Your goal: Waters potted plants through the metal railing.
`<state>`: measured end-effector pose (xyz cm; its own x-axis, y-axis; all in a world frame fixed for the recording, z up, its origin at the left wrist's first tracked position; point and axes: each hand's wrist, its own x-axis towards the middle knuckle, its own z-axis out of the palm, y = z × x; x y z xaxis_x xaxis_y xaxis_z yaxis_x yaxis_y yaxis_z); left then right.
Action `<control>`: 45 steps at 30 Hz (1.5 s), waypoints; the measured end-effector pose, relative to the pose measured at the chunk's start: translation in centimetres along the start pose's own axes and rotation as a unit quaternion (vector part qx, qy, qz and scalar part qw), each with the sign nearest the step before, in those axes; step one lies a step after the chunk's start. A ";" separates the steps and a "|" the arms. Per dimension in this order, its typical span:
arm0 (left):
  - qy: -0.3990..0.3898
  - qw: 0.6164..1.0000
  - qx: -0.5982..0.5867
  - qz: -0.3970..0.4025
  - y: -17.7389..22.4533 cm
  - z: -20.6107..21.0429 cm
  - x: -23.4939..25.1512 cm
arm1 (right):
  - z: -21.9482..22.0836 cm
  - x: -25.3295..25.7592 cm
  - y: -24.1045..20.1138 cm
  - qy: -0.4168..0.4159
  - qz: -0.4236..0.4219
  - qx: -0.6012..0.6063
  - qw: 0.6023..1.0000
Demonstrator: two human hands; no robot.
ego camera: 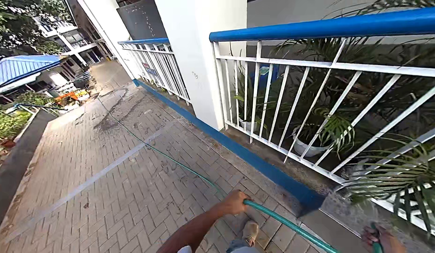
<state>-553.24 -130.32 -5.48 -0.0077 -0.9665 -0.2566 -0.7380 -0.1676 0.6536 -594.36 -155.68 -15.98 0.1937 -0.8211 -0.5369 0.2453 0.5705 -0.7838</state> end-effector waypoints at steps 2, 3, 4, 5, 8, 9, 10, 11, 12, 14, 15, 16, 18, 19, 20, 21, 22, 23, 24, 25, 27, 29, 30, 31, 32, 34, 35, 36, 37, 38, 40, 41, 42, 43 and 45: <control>0.042 0.997 -0.037 -0.062 -2.6 -0.7 -7.0 | 7.0 1.1 1.1 0.021 -0.058 -0.031 0.998; 0.061 0.993 -0.048 -0.092 -3.2 -0.2 -9.6 | 10.5 -0.3 0.8 0.064 -0.082 -0.041 0.994; 0.079 0.989 -0.052 -0.110 -3.6 0.8 -11.1 | 12.6 -1.7 -0.2 0.112 -0.095 -0.040 0.988; 0.099 0.986 -0.053 -0.120 -3.9 2.1 -11.9 | 13.8 -1.9 -0.8 0.144 -0.100 -0.039 0.984; 0.147 0.977 -0.070 -0.140 -5.4 5.2 -14.4 | 15.0 -0.1 -0.9 0.144 -0.094 -0.072 0.982; 0.149 0.975 -0.077 -0.143 -6.1 6.0 -15.0 | 15.4 0.1 -0.7 0.144 -0.093 -0.078 0.982; 0.140 0.974 -0.088 -0.153 -6.9 6.7 -15.5 | 15.7 0.2 -0.6 0.155 -0.096 -0.077 0.980; 0.129 0.973 -0.099 -0.165 -7.7 7.3 -15.9 | 15.8 0.1 -0.5 0.173 -0.099 -0.074 0.977; 0.120 0.971 -0.111 -0.173 -8.4 7.8 -16.1 | 15.9 0.1 -0.4 0.188 -0.100 -0.074 0.974; 0.115 0.970 -0.131 -0.169 -9.7 7.7 -16.1 | 16.6 0.1 0.1 0.191 -0.097 -0.089 0.973; 0.115 0.970 -0.139 -0.162 -10.5 7.3 -16.0 | 17.2 0.0 0.3 0.189 -0.096 -0.095 0.973; 0.112 0.970 -0.146 -0.159 -11.4 6.7 -15.9 | 17.9 -0.1 0.6 0.189 -0.100 -0.094 0.972; 0.109 0.971 -0.152 -0.151 -13.2 5.3 -15.6 | 19.2 -0.2 1.2 0.201 -0.103 -0.085 0.970; 0.106 0.971 -0.153 -0.148 -14.1 4.5 -15.4 | 19.9 -0.3 1.3 0.203 -0.100 -0.089 0.970; 0.101 0.972 -0.153 -0.147 -14.9 3.6 -15.1 | 20.6 -0.4 1.4 0.207 -0.099 -0.091 0.969; 0.093 0.972 -0.156 -0.148 -15.8 2.9 -14.8 | 21.3 -0.5 1.5 0.214 -0.104 -0.089 0.967; 0.087 0.971 -0.162 -0.149 -16.8 2.2 -14.5 | 21.9 -0.5 1.6 0.222 -0.108 -0.086 0.965; 0.083 0.971 -0.167 -0.150 -17.6 1.6 -14.1 | 22.6 -0.5 1.7 0.228 -0.110 -0.086 0.964; 0.080 0.971 -0.172 -0.147 -18.5 0.9 -13.7 | 23.3 -0.5 1.8 0.231 -0.109 -0.093 0.962; 0.077 0.972 -0.172 -0.142 -19.3 0.3 -13.3 | 24.1 -0.5 1.9 0.236 -0.105 -0.105 0.960; 0.074 0.976 -0.165 -0.124 -20.6 -0.7 -12.7 | 24.9 -0.3 2.2 0.262 -0.111 -0.118 0.951; 0.077 0.980 -0.151 -0.108 -21.6 -1.7 -12.1 | 25.6 -0.2 2.0 0.272 -0.110 -0.135 0.946; 0.075 0.981 -0.147 -0.105 -22.1 -2.1 -11.9 | 26.0 -0.2 2.0 0.273 -0.106 -0.146 0.945; 0.073 0.981 -0.147 -0.102 -22.6 -2.4 -11.7 | 26.4 -0.2 2.1 0.277 -0.106 -0.149 0.943; 0.071 0.981 -0.147 -0.101 -23.1 -2.7 -11.6 | 26.7 0.0 2.2 0.283 -0.109 -0.143 0.942; 0.064 0.981 -0.151 -0.106 -23.7 -3.2 -11.2 | 27.3 0.1 2.2 0.295 -0.112 -0.129 0.940; 0.062 0.980 -0.153 -0.108 -24.0 -3.5 -11.1 | 27.8 0.1 2.1 0.294 -0.110 -0.128 0.941; 0.060 0.980 -0.156 -0.108 -24.3 -3.7 -11.0 | 28.3 0.1 2.1 0.295 -0.108 -0.128 0.941; 0.058 0.979 -0.161 -0.111 -24.6 -4.0 -11.0 | 28.8 0.2 2.1 0.299 -0.110 -0.125 0.939; 0.057 0.978 -0.166 -0.111 -24.8 -4.2 -10.9 | 29.1 0.2 2.0 0.305 -0.111 -0.123 0.938; 0.062 0.977 -0.169 -0.112 -25.3 -4.6 -10.9 | 29.9 0.5 2.1 0.305 -0.106 -0.134 0.937; 0.065 0.977 -0.170 -0.113 -25.5 -4.7 -11.0 | 30.3 0.7 2.2 0.307 -0.108 -0.135 0.936; 0.068 0.976 -0.171 -0.115 -25.7 -4.9 -11.0 | 30.7 1.0 2.4 0.313 -0.112 -0.131 0.934; 0.070 0.975 -0.176 -0.119 -25.8 -5.1 -11.1 | 31.0 1.3 2.5 0.319 -0.114 -0.127 0.932; 0.078 0.972 -0.181 -0.129 -26.1 -5.4 -11.3 | 32.0 1.9 2.8 0.324 -0.112 -0.139 0.929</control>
<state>-530.22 -116.04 -15.76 0.2683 -0.8966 -0.3524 -0.4153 -0.4377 0.7974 -562.92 -155.05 -9.20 -0.4676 -0.8092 -0.3557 -0.0615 0.4313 -0.9001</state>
